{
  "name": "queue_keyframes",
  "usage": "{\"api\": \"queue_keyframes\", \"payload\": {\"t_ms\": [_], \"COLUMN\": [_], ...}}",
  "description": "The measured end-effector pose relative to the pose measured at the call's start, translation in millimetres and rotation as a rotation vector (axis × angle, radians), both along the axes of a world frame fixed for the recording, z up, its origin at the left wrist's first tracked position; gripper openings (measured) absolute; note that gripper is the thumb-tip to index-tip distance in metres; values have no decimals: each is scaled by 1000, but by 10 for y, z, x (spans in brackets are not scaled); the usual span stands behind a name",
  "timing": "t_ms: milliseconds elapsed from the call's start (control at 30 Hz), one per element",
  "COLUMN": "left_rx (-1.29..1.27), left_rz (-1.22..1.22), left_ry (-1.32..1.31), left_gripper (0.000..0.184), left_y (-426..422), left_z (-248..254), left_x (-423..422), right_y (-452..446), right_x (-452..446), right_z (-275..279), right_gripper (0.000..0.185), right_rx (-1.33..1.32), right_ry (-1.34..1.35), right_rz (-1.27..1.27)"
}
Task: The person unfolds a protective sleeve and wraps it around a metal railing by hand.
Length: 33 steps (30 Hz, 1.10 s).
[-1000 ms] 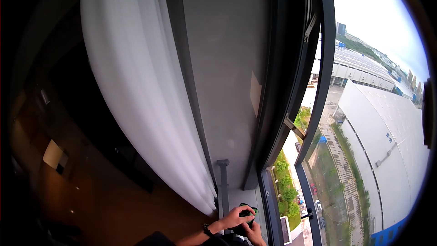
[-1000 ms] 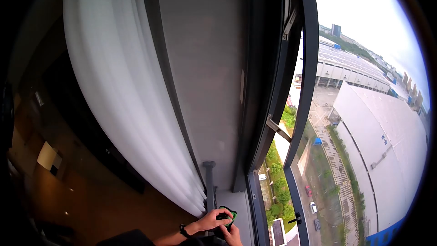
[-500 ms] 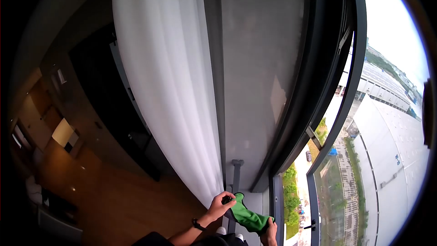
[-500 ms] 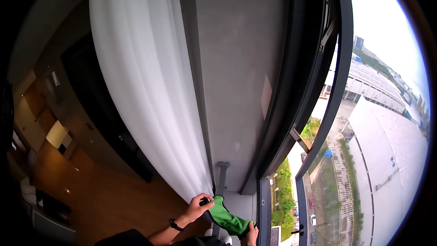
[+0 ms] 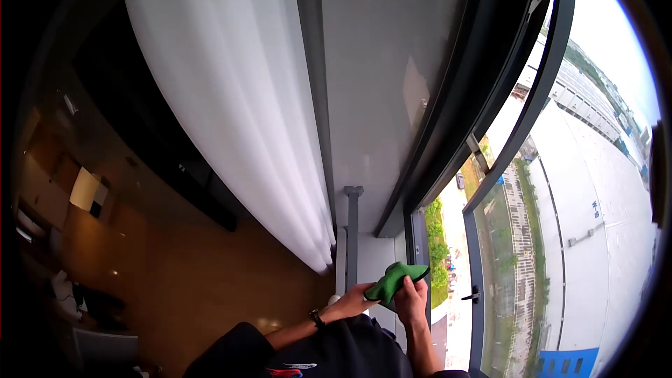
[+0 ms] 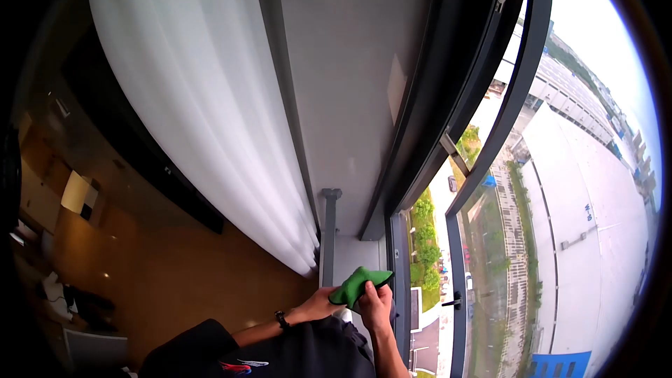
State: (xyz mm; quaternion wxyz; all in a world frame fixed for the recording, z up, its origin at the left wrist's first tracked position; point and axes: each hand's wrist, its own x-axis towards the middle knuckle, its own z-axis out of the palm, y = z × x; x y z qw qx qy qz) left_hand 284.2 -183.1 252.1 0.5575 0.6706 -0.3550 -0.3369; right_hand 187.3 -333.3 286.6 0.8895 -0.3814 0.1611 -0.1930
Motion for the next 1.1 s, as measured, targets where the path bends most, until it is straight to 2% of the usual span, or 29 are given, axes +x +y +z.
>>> {"api": "queue_keyframes", "payload": {"t_ms": [33, 133, 200, 267, 400, 467, 600, 700, 767, 800, 833, 900, 933, 967, 1033, 1067, 1100], "left_rx": [77, 64, 34, -5, 51, 72, 5, 73, 167, 341, 453, 542, 600, 566, 628, 630, 639], "left_rz": [-17, 22, 73, 215, 256, 261, 264, 380, 519, 512, 489, 445, 387, 343, 309, 300, 315], "left_ry": [-26, 0, 126, 142, 155, 173, 182, 163, 55, 1, 31, 113, 234, 288, 378, 483, 471], "left_gripper": [26, 21, 21, 25, 15, 15, 12, 12, 24, 41, 51, 53, 55, 61, 70, 78, 80], "left_y": [20, 108, 144, 169, 319, 394, 410, 359, 324, 375, 438, 513, 545, 576, 523, 506, 477], "left_z": [13, 84, -291, -443, -447, -286, -214, -656, -1134, -1402, -1749, -2016, -2069, -2200, -2091, -2208, -2262], "left_x": [32, 70, 44, 8, 140, 191, 386, 592, 641, 624, 570, 404, 301, 186, -18, -126, -227], "right_y": [-10, -67, -48, -45, -1, 8, -7, -37, -5, 28, 81, 207, 258, 293, 364, 349, 355], "right_x": [35, -42, -101, -201, -357, -409, -256, 129, 426, 543, 618, 669, 661, 617, 582, 453, 423], "right_z": [143, 216, 159, -47, -211, -199, -179, -368, -855, -1169, -1494, -2003, -2146, -2264, -2353, -2749, -2704], "right_gripper": [22, 26, 27, 27, 27, 25, 20, 22, 21, 22, 23, 25, 28, 28, 30, 34, 34], "right_rx": [14, -1, 42, 37, 82, 87, 62, -2, -59, -187, -315, -662, -780, -779, -622, -615, -616], "right_ry": [-43, -42, 25, 106, 249, 275, 323, 376, 481, 589, 697, 908, 938, 945, 1030, 965, 974], "right_rz": [-66, -178, -214, -210, -243, -248, -231, -194, -182, -134, -79, 91, 134, 148, 151, 176, 188]}}
